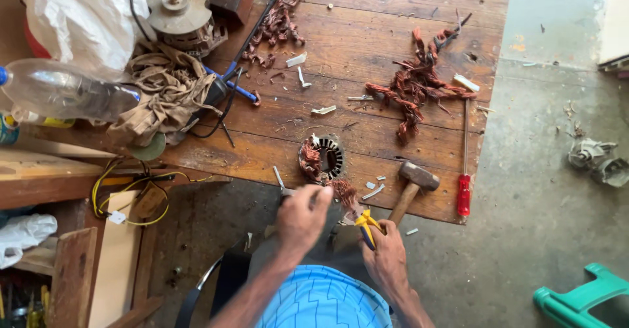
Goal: The person uses pliers to pull and cut copper wire from a motor stator on a wooden workbench. The person repeatedly grips, pulls, and cuts the wire, accumulating copper strands on the table.
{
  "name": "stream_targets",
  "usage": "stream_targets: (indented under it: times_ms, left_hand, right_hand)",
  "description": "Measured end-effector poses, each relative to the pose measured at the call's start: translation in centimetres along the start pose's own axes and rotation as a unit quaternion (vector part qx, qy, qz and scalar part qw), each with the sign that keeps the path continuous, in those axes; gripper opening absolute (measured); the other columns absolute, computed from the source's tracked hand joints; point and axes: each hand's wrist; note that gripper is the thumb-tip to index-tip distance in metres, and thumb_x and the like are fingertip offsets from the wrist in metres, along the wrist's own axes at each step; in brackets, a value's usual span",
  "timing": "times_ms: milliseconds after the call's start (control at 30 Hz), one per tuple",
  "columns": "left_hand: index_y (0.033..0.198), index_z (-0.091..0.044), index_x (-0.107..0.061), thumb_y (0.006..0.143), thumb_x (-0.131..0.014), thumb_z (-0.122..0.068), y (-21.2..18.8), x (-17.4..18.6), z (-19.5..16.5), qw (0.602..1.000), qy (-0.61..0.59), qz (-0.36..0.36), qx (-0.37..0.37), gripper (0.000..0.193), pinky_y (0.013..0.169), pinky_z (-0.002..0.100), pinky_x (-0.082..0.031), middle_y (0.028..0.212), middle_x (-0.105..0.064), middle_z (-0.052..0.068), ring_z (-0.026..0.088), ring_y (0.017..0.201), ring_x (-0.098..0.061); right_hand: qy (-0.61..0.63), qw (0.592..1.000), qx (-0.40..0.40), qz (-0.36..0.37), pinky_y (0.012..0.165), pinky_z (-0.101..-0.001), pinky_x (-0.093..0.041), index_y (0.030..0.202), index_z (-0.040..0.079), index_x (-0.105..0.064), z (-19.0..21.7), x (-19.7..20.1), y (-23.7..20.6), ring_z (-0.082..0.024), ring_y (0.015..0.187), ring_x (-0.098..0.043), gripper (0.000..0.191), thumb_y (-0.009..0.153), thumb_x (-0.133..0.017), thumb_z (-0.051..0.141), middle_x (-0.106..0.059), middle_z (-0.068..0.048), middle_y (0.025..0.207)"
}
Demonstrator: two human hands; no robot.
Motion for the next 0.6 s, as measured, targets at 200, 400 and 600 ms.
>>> stream_targets:
  times_ms: [200, 400, 600]
  left_hand:
    - [0.149, 0.005, -0.038, 0.077, -0.075, -0.053, 7.2, 2.6, -1.2, 0.969, 0.140, -0.110, -0.170, 0.101, 0.103, 0.055, -0.043, 0.134, -0.054, 0.038, 0.052, 0.122, -0.056]
    - [0.148, -0.001, -0.044, 0.088, -0.072, -0.045, 11.8, 0.3, 1.4, 0.997, 0.032, 0.038, -0.054, 0.080, 0.101, 0.048, -0.050, 0.128, -0.066, 0.028, 0.040, 0.119, -0.064]
    - [0.150, 0.000, -0.039, 0.087, -0.060, -0.036, 12.3, 1.2, 3.1, 0.991, -0.003, 0.132, 0.015, 0.076, 0.083, 0.040, -0.061, 0.092, -0.079, 0.022, 0.030, 0.084, -0.079]
  right_hand:
    - [-0.128, 0.981, 0.119, -0.083, 0.110, -0.0575, -0.030, 0.125, 0.009, -0.064, 2.7, -0.6, 0.6, -0.043, 0.128, -0.043, 0.056, 0.070, -0.076, 0.011, -0.046, -0.022, 0.135]
    - [-0.138, 0.982, 0.091, -0.094, 0.111, -0.0646, -0.023, 0.127, 0.010, -0.061, 4.2, -2.8, 1.8, -0.044, 0.133, -0.038, 0.064, 0.065, -0.078, 0.007, -0.042, -0.023, 0.136]
    - [-0.070, 0.994, 0.053, -0.068, 0.110, -0.0605, -0.029, 0.129, 0.006, -0.059, 5.4, -5.3, 1.2, -0.043, 0.127, -0.042, 0.062, 0.069, -0.075, 0.004, -0.044, -0.022, 0.136]
Point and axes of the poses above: each hand's wrist, its own y-axis towards the middle knuckle, its own x-axis out of the back of the hand, z = x × y
